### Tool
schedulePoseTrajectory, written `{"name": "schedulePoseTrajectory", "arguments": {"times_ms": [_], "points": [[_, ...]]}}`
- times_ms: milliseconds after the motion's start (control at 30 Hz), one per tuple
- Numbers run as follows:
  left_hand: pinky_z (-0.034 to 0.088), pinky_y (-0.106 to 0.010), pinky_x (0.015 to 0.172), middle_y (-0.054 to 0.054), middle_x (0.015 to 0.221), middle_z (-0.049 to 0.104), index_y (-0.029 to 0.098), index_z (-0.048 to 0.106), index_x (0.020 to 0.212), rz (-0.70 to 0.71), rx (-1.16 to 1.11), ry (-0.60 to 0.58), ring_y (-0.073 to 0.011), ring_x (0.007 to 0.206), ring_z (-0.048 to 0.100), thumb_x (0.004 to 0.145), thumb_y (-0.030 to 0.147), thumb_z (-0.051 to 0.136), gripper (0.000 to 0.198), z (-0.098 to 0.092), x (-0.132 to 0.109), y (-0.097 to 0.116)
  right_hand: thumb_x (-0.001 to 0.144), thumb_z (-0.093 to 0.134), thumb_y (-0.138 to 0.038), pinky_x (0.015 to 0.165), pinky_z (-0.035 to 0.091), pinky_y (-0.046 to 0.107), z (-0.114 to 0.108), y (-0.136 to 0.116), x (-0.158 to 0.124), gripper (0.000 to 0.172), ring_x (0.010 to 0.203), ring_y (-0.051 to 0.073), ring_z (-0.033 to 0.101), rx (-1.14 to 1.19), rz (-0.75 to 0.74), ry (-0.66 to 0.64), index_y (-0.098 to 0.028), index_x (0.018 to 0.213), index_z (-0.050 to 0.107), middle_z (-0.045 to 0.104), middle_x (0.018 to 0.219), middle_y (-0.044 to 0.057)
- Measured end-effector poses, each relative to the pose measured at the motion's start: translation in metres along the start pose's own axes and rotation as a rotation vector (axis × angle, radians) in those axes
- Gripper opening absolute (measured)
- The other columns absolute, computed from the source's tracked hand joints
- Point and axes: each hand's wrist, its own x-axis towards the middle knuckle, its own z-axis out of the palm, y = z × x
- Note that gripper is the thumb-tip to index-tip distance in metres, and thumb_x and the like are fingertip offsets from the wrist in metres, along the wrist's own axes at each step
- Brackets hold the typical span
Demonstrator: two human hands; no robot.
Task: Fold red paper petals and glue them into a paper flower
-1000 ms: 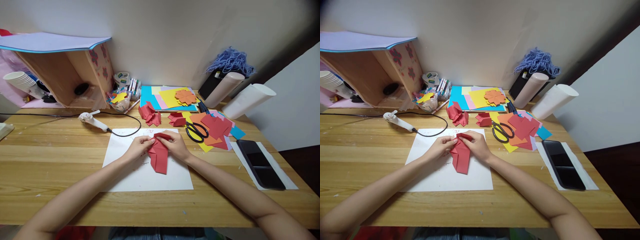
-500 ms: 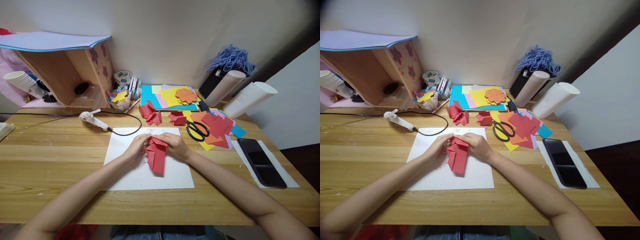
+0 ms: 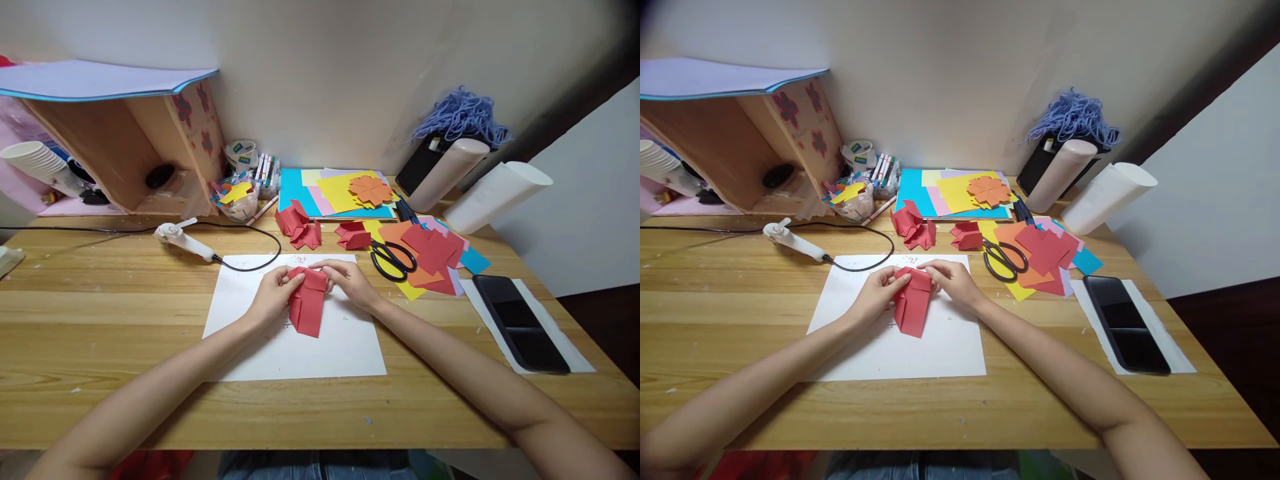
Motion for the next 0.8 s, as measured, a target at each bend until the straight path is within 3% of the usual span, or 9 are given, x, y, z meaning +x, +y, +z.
{"name": "schedulePoseTrajectory", "arguments": {"times_ms": [133,467,800], "points": [[0.038,-0.021,0.052,-0.003,0.07,0.061,0.013,0.055,0.08,0.074,0.055,0.015,-0.0125,0.06,0.054,0.069,0.044,0.058,0.032,0.0006,0.0001,-0.0011,0.077,0.05,-0.041,0.057,0.041,0.023,0.0048,-0.0027,0.0022,0.029,0.06,0.011,0.05,-0.015,0.047,0.068,-0.015,0.071,0.06,0.056,0.066,0.001],[0.041,-0.023,0.057,-0.004,0.074,0.061,0.013,0.056,0.082,0.127,0.11,0.035,-0.0141,0.066,0.055,0.073,0.041,0.055,0.029,0.0005,0.0008,-0.003,0.073,0.056,-0.039,0.062,0.042,0.025,0.0076,0.0005,0.002,0.024,0.066,0.013,0.052,-0.006,0.06,0.098,-0.015,0.072,0.059,0.059,0.071,0.002],[0.043,-0.024,0.062,-0.003,0.077,0.063,0.014,0.057,0.081,0.11,0.065,0.021,-0.0142,0.069,0.057,0.068,0.034,0.062,0.024,0.0023,-0.0002,-0.0013,0.074,0.057,-0.037,0.059,0.04,0.024,0.0105,0.0002,-0.001,0.022,0.064,0.012,0.051,-0.017,0.039,0.115,-0.016,0.069,0.057,0.058,0.068,0.001]]}}
